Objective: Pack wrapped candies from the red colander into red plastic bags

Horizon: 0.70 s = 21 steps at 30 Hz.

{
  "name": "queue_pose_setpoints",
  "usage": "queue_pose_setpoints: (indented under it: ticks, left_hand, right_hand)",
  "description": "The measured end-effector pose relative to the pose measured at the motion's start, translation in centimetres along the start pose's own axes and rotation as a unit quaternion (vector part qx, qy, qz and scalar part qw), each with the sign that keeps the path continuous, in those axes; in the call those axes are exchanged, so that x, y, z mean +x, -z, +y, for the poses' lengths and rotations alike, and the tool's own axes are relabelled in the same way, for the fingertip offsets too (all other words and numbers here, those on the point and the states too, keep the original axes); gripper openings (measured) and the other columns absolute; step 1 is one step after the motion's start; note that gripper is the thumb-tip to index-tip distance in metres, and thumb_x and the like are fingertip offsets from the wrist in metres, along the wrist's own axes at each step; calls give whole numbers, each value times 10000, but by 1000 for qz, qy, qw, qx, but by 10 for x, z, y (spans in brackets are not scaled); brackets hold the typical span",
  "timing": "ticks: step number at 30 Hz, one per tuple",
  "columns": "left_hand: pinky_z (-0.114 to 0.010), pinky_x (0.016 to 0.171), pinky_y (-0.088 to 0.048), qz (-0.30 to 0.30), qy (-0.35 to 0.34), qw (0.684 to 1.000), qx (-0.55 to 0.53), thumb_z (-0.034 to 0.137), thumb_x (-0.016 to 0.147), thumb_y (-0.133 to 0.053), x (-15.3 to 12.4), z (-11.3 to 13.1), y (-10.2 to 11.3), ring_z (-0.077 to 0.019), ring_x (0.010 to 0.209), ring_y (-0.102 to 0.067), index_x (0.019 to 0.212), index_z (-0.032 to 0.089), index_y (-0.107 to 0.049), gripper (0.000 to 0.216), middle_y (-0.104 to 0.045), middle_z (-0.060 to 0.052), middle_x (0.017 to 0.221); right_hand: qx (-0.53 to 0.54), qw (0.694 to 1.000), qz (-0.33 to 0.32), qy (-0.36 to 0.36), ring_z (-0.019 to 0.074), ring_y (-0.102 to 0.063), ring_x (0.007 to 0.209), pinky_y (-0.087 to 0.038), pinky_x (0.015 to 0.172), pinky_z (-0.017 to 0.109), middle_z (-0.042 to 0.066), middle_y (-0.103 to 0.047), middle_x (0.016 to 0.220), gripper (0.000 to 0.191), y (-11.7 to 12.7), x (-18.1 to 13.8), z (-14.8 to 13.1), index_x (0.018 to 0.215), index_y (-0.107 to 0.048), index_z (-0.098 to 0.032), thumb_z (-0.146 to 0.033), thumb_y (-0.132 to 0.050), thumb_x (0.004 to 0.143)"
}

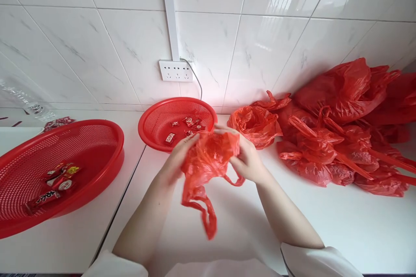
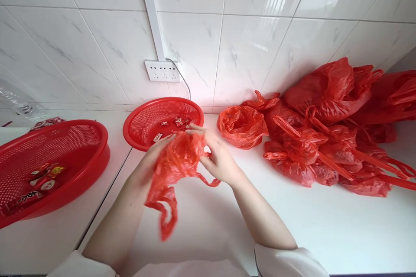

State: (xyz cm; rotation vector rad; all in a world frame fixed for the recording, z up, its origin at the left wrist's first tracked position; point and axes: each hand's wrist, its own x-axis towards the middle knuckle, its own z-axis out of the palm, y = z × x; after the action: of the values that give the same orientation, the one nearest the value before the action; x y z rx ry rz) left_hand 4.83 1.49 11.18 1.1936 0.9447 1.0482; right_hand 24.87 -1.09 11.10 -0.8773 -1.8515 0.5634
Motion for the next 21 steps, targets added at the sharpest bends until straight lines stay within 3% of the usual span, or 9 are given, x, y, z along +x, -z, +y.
queue_pose_setpoints:
  ticks: [2,4,6,9,11,15,17,18,21]
  left_hand:
    - [-301,661,-509,-46,43,996,56,537,826,-576,6,-4,-1,-182,732,-641,919,197,-645,359,-676,-35,832]
    - [-281,620,-485,-68,66,983,157,575,822,-552,8,-4,7,-182,726,-627,898,204,-624,386,-660,-20,820]
    - [-284,617,-473,-59,52,963,259,592,841,-503,7,2,16,-196,761,-624,903,210,-609,401,-660,-23,858]
    - [-294,665,-460,6,-35,925,379,528,887,-466,-2,17,23,-209,851,-610,931,231,-587,324,-658,-25,955]
    - [-295,709,-451,54,-117,891,434,463,905,-475,-12,24,16,-205,902,-592,935,238,-570,246,-646,-23,987]
    - [-295,633,-421,70,-246,816,518,429,908,-495,-34,17,-20,-167,680,-543,770,225,-490,247,-566,-14,722]
    - [-309,587,-393,28,-312,762,567,386,923,-468,-44,4,-40,-170,625,-530,719,226,-493,261,-538,-23,653]
    - [-310,570,-388,-22,-338,743,578,337,933,-444,-48,-3,-49,-171,629,-545,757,225,-528,225,-564,-36,684]
    - [-311,481,-342,-145,-337,712,599,231,937,-385,-51,-20,-63,-166,592,-562,931,204,-592,209,-630,-70,824]
  right_hand:
    - [34,994,11,-99,213,-644,898,-522,770,332,43,-665,962,301,-1,-1,6,1014,-644,-224,-115,-438,824]
    - [41,981,39,-184,158,-611,657,-486,588,261,0,-632,772,313,3,-1,11,891,-639,-208,-75,-391,756]
    - [38,971,65,-226,123,-540,529,-421,502,227,-30,-588,682,329,10,0,13,870,-616,-204,-64,-384,684]
    - [43,969,75,-231,109,-495,523,-381,507,216,-42,-552,647,316,18,1,9,827,-589,-202,-65,-389,624]
    - [12,971,94,-218,116,-487,581,-373,544,220,-35,-543,660,253,19,3,3,763,-560,-202,-69,-404,615]
    - [-84,969,120,-200,123,-431,601,-341,557,228,-37,-502,630,109,8,3,-4,656,-440,-213,-110,-474,661]
    - [-111,969,105,-195,119,-380,565,-315,533,231,-45,-457,584,155,0,2,-2,622,-380,-216,-144,-495,698]
    - [-122,969,96,-193,117,-352,546,-299,519,231,-48,-434,564,177,-3,2,0,612,-365,-217,-155,-501,706]
    - [-123,970,92,-191,110,-325,528,-280,502,230,-54,-411,551,211,-7,0,6,613,-342,-216,-157,-525,700]
